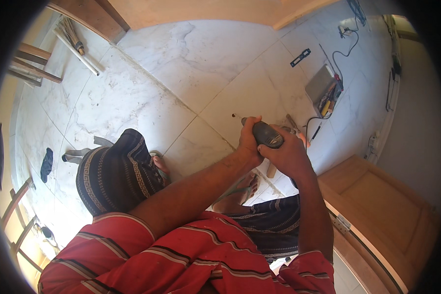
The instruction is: The person uses a power drill to create pilot holes in a wooden door. They then position a metal hinge against the door edge and secure it by driving screws into the pre-drilled holes. The process involves repeated drilling and screwing to attach the hinge.
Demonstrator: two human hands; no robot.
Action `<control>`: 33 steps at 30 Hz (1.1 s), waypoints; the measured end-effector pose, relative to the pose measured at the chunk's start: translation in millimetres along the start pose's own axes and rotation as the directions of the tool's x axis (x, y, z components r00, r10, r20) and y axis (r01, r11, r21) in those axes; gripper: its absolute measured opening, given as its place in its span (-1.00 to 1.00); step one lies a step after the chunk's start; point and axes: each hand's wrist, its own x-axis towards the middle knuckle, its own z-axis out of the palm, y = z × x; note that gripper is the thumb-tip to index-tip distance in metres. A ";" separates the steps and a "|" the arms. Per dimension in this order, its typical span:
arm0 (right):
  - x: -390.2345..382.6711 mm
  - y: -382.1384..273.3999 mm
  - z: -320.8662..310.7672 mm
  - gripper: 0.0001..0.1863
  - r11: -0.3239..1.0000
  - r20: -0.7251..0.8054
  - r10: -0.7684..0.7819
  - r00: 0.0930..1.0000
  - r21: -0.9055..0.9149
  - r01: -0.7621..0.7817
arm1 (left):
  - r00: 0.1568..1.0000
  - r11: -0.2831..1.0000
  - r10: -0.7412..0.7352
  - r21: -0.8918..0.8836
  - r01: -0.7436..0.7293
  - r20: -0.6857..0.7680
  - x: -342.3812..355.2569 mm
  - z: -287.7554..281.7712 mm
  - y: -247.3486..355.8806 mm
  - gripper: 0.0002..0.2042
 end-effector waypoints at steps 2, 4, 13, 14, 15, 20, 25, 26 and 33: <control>0.4 -0.5 -0.2 -0.36 1.000 -0.002 -0.002 1.000 -0.005 0.002 | 1.000 1.000 0.002 -0.008 -0.002 -0.001 3.7 -1.8 -0.6 -0.59; 1.2 -1.0 0.4 -0.34 1.000 0.015 -0.020 1.000 -0.012 0.021 | 1.000 1.000 -0.002 -0.020 0.002 0.012 6.8 -4.6 -0.6 -0.59; 2.9 -9.1 1.2 -0.36 0.998 0.009 -0.006 1.000 -0.069 0.006 | 0.999 0.999 -0.020 -0.044 0.021 0.029 14.4 -9.3 1.9 -0.62; 3.1 -9.4 0.5 -0.36 0.997 0.013 -0.003 1.000 -0.080 0.004 | 0.999 0.999 -0.016 -0.044 0.018 0.034 14.7 -8.8 1.5 -0.62; 3.2 -8.4 0.6 -0.36 0.997 0.008 -0.014 1.000 -0.069 0.015 | 0.999 0.999 -0.014 -0.042 0.015 0.038 14.4 -8.1 1.5 -0.63; 2.7 -14.8 2.0 -0.35 0.999 0.011 0.014 1.000 -0.029 -0.014 | 1.000 0.999 -0.010 -0.048 0.011 0.027 10.8 -5.8 4.9 -0.64; 1.4 -14.6 2.1 -0.36 0.999 -0.013 -0.002 1.000 -0.052 0.001 | 0.997 0.999 -0.014 -0.047 0.018 0.079 7.4 -6.5 7.1 -0.63; 1.2 -14.3 2.3 -0.36 0.999 -0.018 -0.007 1.000 -0.050 0.006 | 0.997 0.999 -0.019 -0.037 0.022 0.073 6.8 -5.2 7.4 -0.64; -6.2 -15.2 0.2 -0.37 0.996 -0.072 -0.043 0.997 -0.085 0.036 | 0.991 0.997 -0.071 0.024 0.069 0.112 -3.9 12.7 12.5 -0.63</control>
